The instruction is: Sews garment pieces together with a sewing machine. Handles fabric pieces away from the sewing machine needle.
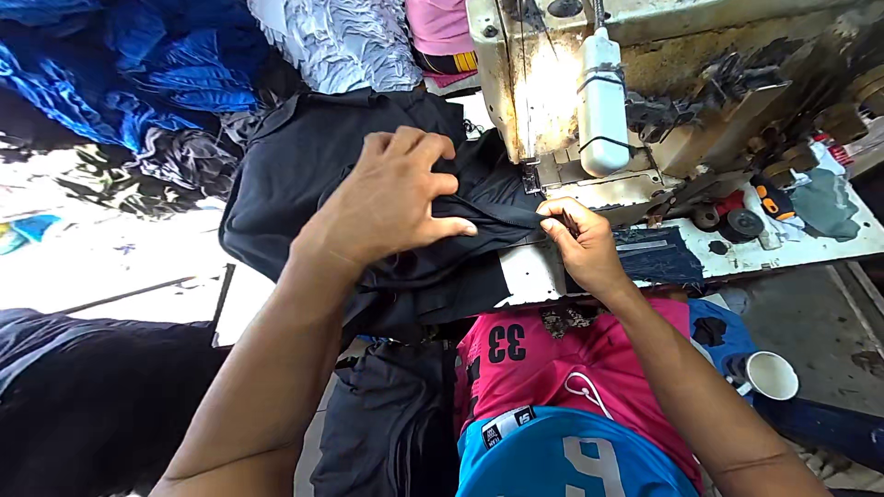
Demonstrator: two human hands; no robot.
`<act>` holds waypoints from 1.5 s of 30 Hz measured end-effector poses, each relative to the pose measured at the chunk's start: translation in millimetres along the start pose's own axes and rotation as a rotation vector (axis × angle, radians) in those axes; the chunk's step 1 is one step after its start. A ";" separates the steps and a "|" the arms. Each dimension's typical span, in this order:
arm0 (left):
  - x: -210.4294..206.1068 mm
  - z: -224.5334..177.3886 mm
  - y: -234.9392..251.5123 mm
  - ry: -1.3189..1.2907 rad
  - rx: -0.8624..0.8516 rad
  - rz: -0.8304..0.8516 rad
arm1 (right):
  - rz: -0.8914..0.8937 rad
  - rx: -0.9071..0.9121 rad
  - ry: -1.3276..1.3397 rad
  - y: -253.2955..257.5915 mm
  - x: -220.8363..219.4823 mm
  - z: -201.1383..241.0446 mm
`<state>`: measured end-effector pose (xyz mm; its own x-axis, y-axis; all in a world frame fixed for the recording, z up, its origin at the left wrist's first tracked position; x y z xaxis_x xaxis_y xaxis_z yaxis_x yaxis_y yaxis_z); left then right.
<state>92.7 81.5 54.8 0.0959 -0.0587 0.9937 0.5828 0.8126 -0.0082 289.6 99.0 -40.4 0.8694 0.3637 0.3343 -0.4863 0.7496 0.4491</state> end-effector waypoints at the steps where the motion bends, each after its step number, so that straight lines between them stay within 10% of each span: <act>1: 9.7 -0.6 -5.7 -0.021 -0.020 -0.030 | 0.030 0.004 -0.038 1.7 0.6 3.1; 9: -15.7 -111.8 -27.3 -0.697 -0.414 -0.311 | 0.350 0.099 -0.143 -44.8 -11.5 43.2; 16: -84.4 -99.3 -9.8 -0.164 -0.057 -0.436 | 0.038 0.141 -0.281 -67.6 1.0 27.5; 28: 6.9 -132.8 -47.8 -0.415 -0.334 -0.389 | 0.322 0.249 -0.014 -22.2 -1.2 22.1; 37: -85.3 -96.7 -2.1 -0.106 -0.026 -0.416 | 0.073 0.024 -0.031 -75.4 1.1 16.5; 45: -58.5 -99.3 -9.0 -0.043 0.011 -0.311 | 0.034 -0.009 0.092 -76.8 5.0 14.0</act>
<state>161.9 20.0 -14.4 -0.1202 -0.2811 0.9521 0.5697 0.7659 0.2980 330.0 35.6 -61.6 0.8572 0.4379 0.2711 -0.5149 0.7407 0.4316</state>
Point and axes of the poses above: each hand's wrist, its own y-axis towards the middle knuckle, its own x-axis out of the back of the hand, z = x × y, the point moved 9 cm from there along y, towards the middle knuckle, and after that the axes turned 11 degrees about z, right-handed, at the moved point
